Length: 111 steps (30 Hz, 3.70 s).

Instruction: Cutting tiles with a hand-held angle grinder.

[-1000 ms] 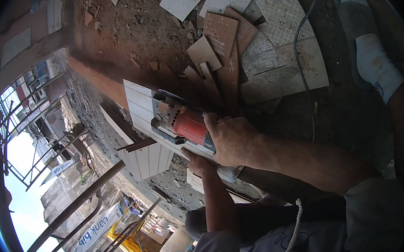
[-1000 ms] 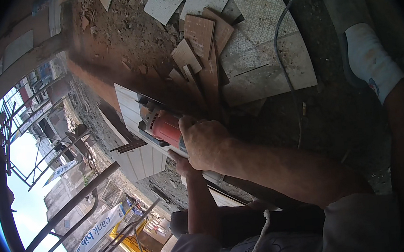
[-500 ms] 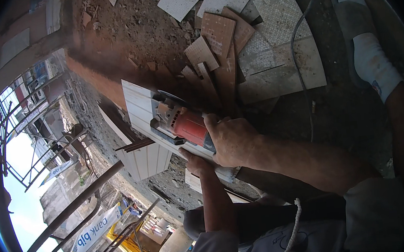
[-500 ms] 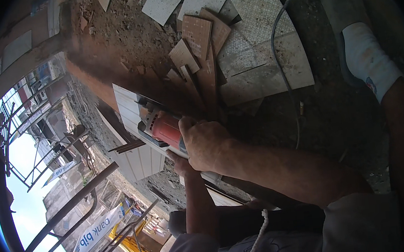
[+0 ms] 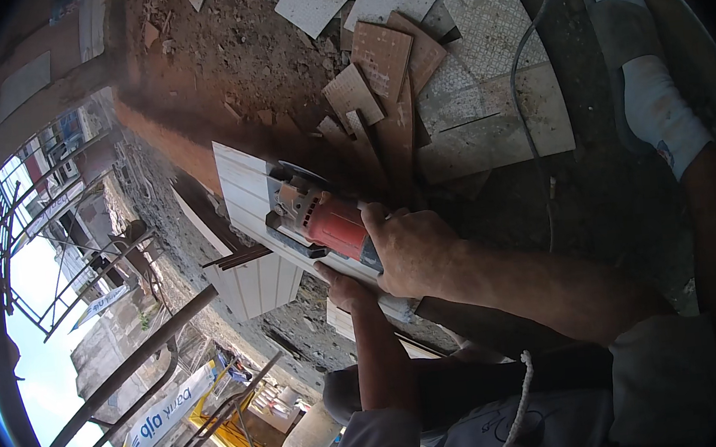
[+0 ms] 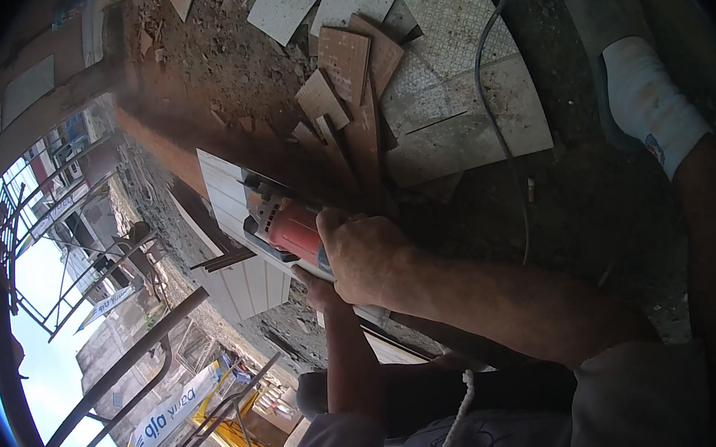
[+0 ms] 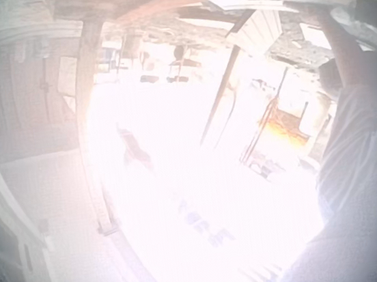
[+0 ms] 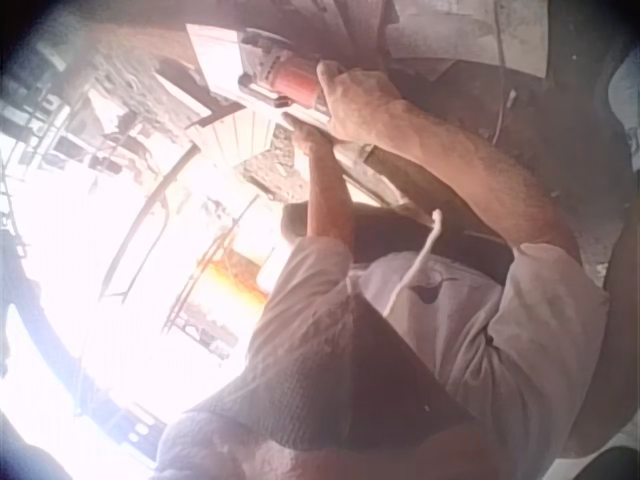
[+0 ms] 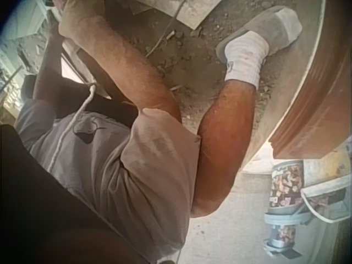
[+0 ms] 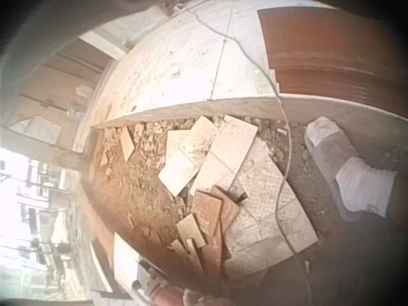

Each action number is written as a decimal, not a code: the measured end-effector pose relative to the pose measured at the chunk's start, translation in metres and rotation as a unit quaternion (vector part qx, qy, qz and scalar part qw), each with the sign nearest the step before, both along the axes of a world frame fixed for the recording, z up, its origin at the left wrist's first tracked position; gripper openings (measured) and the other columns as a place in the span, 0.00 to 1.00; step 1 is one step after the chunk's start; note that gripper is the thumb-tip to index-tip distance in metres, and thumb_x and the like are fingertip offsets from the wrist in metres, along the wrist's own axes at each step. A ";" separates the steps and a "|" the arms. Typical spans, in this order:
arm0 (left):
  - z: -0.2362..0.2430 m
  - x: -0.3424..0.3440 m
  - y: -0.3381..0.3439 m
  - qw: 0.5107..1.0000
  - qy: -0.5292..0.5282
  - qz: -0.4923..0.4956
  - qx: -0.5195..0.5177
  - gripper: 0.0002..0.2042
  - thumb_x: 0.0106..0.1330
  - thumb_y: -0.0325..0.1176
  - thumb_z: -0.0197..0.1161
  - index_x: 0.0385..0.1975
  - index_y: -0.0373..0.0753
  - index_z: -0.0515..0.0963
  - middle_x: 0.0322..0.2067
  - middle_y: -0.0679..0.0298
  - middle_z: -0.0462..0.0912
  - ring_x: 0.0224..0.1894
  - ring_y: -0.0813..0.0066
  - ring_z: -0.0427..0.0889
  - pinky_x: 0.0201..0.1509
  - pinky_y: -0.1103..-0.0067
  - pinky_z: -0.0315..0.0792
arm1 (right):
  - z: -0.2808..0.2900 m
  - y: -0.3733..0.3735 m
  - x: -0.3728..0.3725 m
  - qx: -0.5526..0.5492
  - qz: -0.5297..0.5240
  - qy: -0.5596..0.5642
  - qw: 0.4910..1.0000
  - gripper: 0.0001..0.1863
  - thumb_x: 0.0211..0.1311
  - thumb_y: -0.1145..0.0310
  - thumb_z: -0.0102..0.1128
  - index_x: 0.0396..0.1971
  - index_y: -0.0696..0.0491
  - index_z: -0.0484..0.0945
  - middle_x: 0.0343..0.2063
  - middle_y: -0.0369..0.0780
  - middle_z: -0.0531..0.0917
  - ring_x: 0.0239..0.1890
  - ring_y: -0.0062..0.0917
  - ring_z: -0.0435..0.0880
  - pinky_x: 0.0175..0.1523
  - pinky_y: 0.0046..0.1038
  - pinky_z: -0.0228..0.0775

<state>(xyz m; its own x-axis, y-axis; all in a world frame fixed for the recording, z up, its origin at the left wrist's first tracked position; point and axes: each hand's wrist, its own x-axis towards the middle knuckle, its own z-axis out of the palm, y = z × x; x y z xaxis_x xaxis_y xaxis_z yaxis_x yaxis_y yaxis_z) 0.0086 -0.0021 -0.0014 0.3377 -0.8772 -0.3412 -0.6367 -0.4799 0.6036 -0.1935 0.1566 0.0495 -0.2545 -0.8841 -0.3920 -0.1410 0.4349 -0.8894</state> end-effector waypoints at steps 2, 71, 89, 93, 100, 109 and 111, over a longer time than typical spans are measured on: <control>-0.001 0.001 0.001 1.000 0.008 -0.004 -0.005 0.45 0.63 0.71 0.47 0.44 0.21 0.77 0.43 0.49 0.82 0.43 0.58 0.82 0.48 0.66 0.78 | 0.001 0.001 0.000 -0.004 -0.001 0.002 1.000 0.45 0.45 0.63 0.69 0.58 0.69 0.55 0.41 0.56 0.79 0.44 0.43 0.84 0.49 0.36 0.79; -0.011 0.016 -0.001 0.997 0.068 -0.046 -0.010 0.48 0.61 0.75 0.43 0.47 0.23 0.76 0.43 0.49 0.83 0.44 0.57 0.82 0.49 0.66 0.77 | 0.002 0.031 0.006 -0.005 -0.001 0.020 1.000 0.42 0.46 0.62 0.69 0.55 0.70 0.57 0.37 0.57 0.80 0.40 0.43 0.85 0.44 0.36 0.81; -0.017 0.027 -0.010 0.996 0.074 -0.046 0.000 0.47 0.63 0.73 0.44 0.48 0.22 0.76 0.42 0.47 0.82 0.43 0.56 0.82 0.49 0.64 0.77 | 0.001 0.036 0.009 0.013 0.007 0.021 1.000 0.43 0.46 0.60 0.71 0.56 0.68 0.57 0.37 0.55 0.80 0.41 0.43 0.84 0.45 0.36 0.80; -0.020 0.035 -0.016 0.997 0.072 -0.034 0.004 0.46 0.63 0.72 0.45 0.48 0.22 0.76 0.42 0.48 0.82 0.44 0.57 0.82 0.50 0.64 0.77 | 0.000 0.037 0.014 0.007 -0.002 0.024 1.000 0.43 0.46 0.60 0.71 0.56 0.68 0.57 0.37 0.56 0.80 0.40 0.43 0.85 0.45 0.36 0.80; -0.020 0.034 -0.017 0.993 0.114 -0.036 0.009 0.45 0.65 0.70 0.44 0.51 0.23 0.74 0.44 0.49 0.81 0.45 0.57 0.81 0.51 0.64 0.76 | 0.003 0.037 0.008 0.021 0.018 0.006 1.000 0.44 0.46 0.60 0.70 0.56 0.69 0.56 0.37 0.56 0.80 0.40 0.43 0.85 0.46 0.37 0.80; -0.021 0.041 -0.026 0.995 0.074 -0.055 0.042 0.34 0.73 0.62 0.35 0.68 0.43 0.62 0.45 0.49 0.81 0.43 0.57 0.83 0.48 0.65 0.78 | 0.007 0.041 0.006 0.005 0.005 0.006 1.000 0.42 0.46 0.61 0.70 0.55 0.69 0.57 0.37 0.56 0.80 0.40 0.43 0.85 0.46 0.36 0.80; -0.022 0.038 -0.021 0.996 0.031 -0.075 0.034 0.29 0.75 0.57 0.33 0.73 0.55 0.50 0.44 0.50 0.81 0.42 0.58 0.83 0.47 0.67 0.78 | 0.005 0.043 0.008 0.006 0.002 0.011 1.000 0.42 0.46 0.61 0.70 0.55 0.69 0.57 0.37 0.56 0.80 0.40 0.43 0.85 0.45 0.36 0.80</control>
